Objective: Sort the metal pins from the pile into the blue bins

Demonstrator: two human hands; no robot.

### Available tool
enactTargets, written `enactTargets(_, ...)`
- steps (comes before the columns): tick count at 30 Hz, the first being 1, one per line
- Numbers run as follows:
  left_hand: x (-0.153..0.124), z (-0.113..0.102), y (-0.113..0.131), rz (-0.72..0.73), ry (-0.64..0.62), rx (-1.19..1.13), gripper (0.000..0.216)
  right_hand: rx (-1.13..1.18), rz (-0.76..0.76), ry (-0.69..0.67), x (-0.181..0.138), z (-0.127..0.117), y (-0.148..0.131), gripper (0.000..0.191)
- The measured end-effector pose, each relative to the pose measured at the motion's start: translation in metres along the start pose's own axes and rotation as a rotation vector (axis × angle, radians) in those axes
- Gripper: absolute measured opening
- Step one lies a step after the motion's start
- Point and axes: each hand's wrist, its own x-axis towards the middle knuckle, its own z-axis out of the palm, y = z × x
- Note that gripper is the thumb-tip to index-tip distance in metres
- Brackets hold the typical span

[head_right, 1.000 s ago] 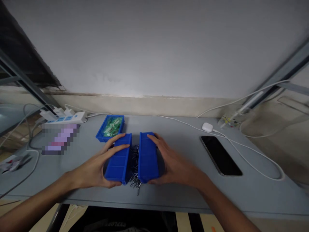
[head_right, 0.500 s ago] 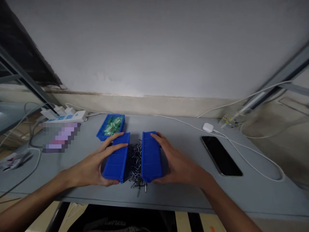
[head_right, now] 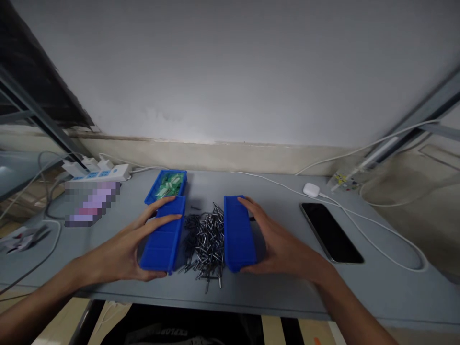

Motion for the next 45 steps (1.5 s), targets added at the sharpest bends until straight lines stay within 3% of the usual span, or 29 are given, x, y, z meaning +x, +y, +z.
enactTargets(7,-0.017,-0.006,-0.007,-0.045,0.031,0.001,0.101,-0.063,0.046,0.013,-0.012,-0.01,0.007,0.13)
enactTargets(15,-0.032,-0.019,-0.022,0.064,0.122,-0.061,0.074,-0.08,0.064,-0.004,-0.031,-0.021,0.036,0.126)
enactTargets(20,-0.038,-0.02,-0.029,0.052,0.199,-0.13,0.072,-0.144,0.079,0.065,-0.04,-0.019,0.043,0.112)
enactTargets(24,-0.034,-0.033,-0.023,0.064,0.277,-0.168,0.07,-0.266,0.058,0.127,-0.045,-0.019,0.036,0.102)
enactTargets(29,-0.007,-0.059,-0.008,0.142,0.324,-0.123,0.066,-0.431,-0.031,0.119,-0.043,-0.022,0.026,0.072)
enactTargets(34,0.035,-0.07,-0.001,0.185,0.322,-0.161,0.057,-0.448,-0.066,0.231,-0.005,-0.031,0.024,0.044)
enactTargets(39,0.082,-0.055,-0.011,0.171,0.295,-0.224,0.05,-0.357,-0.049,0.3,0.049,-0.024,0.041,0.023)
enactTargets(43,0.117,-0.036,-0.027,0.094,0.413,0.002,0.029,-0.362,0.004,0.37,0.075,-0.009,0.055,0.024)
enactTargets(45,0.132,-0.028,-0.033,0.031,0.386,0.091,0.025,-0.401,0.037,0.421,0.082,-0.001,0.058,0.027)
